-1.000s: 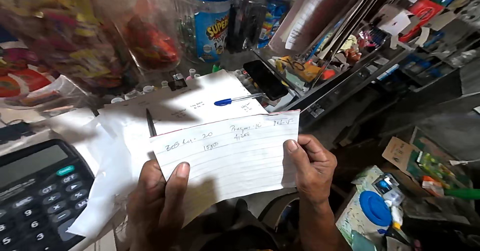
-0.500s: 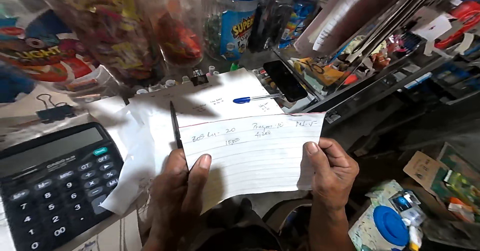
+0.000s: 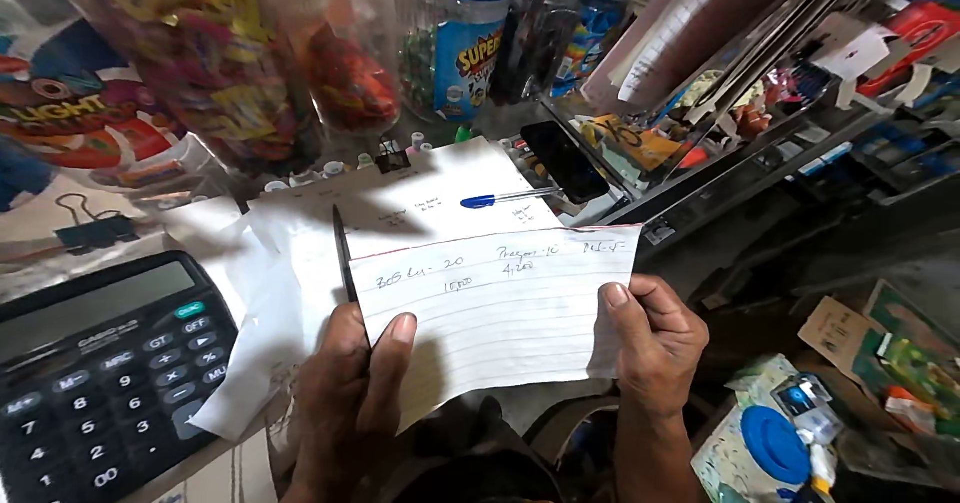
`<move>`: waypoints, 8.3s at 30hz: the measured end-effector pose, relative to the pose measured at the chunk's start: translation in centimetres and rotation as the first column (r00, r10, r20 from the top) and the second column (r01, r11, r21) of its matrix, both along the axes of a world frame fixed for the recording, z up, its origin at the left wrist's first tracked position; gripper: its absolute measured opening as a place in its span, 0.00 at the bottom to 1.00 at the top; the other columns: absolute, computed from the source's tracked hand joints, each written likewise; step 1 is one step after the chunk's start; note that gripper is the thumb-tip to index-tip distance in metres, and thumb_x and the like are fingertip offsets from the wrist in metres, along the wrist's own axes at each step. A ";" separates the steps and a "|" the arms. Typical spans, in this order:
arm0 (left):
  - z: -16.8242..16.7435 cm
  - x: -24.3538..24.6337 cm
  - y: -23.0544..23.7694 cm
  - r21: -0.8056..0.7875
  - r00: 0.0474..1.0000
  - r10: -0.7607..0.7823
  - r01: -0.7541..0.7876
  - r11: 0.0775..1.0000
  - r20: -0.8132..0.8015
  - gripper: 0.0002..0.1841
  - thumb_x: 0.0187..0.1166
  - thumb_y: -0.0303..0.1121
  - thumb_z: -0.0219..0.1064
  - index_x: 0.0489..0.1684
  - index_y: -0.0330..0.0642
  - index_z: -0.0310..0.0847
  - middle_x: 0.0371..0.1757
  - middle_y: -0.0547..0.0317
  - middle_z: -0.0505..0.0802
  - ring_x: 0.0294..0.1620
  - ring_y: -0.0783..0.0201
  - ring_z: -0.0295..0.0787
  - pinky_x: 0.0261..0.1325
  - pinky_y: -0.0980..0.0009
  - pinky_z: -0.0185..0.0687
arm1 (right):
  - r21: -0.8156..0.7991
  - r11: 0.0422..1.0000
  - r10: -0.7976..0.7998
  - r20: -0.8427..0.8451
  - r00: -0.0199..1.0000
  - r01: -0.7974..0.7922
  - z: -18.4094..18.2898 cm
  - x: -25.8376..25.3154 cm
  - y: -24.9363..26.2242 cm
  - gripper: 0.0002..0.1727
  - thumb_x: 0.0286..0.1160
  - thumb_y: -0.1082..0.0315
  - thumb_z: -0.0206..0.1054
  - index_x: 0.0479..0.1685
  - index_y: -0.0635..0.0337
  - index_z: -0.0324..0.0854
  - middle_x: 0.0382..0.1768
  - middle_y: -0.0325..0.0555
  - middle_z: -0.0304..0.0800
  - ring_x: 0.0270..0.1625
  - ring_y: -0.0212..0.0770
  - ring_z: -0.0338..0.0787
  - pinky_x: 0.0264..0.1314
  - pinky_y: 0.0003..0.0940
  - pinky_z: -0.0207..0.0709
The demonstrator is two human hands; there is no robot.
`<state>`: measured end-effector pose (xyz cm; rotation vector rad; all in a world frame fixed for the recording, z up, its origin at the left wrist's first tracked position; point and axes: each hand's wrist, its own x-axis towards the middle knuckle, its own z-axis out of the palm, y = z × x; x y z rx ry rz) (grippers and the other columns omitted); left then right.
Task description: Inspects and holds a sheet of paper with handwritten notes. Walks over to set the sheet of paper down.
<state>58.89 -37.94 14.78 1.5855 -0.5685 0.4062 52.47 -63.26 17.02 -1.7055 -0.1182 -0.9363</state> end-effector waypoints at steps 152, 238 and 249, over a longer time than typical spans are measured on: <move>-0.5 -0.1 0.6 0.001 0.999 -0.051 0.051 0.999 0.012 0.09 0.94 0.41 0.51 0.48 0.54 0.77 0.32 0.82 0.84 0.32 0.91 0.81 0.36 0.90 0.78 | 0.004 0.999 -0.042 0.008 0.999 0.042 1.8 -1.3 -0.7 0.08 0.82 0.67 0.65 0.44 0.48 0.91 0.31 0.24 0.93 0.32 0.20 0.91 0.37 0.16 0.87; -0.6 0.2 0.2 -0.002 1.000 -0.001 0.001 1.000 0.009 0.09 0.92 0.38 0.54 0.44 0.49 0.78 0.31 0.84 0.86 0.32 0.91 0.82 0.35 0.91 0.78 | -0.022 0.998 -0.051 0.073 0.996 0.053 1.8 -1.2 -0.7 0.07 0.83 0.70 0.65 0.45 0.54 0.89 0.31 0.27 0.93 0.32 0.21 0.90 0.37 0.17 0.87; -0.7 0.2 0.1 -0.034 1.000 -0.018 0.018 0.999 0.001 0.07 0.91 0.37 0.55 0.45 0.51 0.78 0.32 0.85 0.87 0.32 0.90 0.83 0.35 0.90 0.79 | -0.015 0.999 -0.042 0.079 0.996 0.043 1.8 -1.2 -0.7 0.07 0.83 0.70 0.65 0.46 0.54 0.89 0.31 0.28 0.93 0.32 0.21 0.90 0.38 0.18 0.87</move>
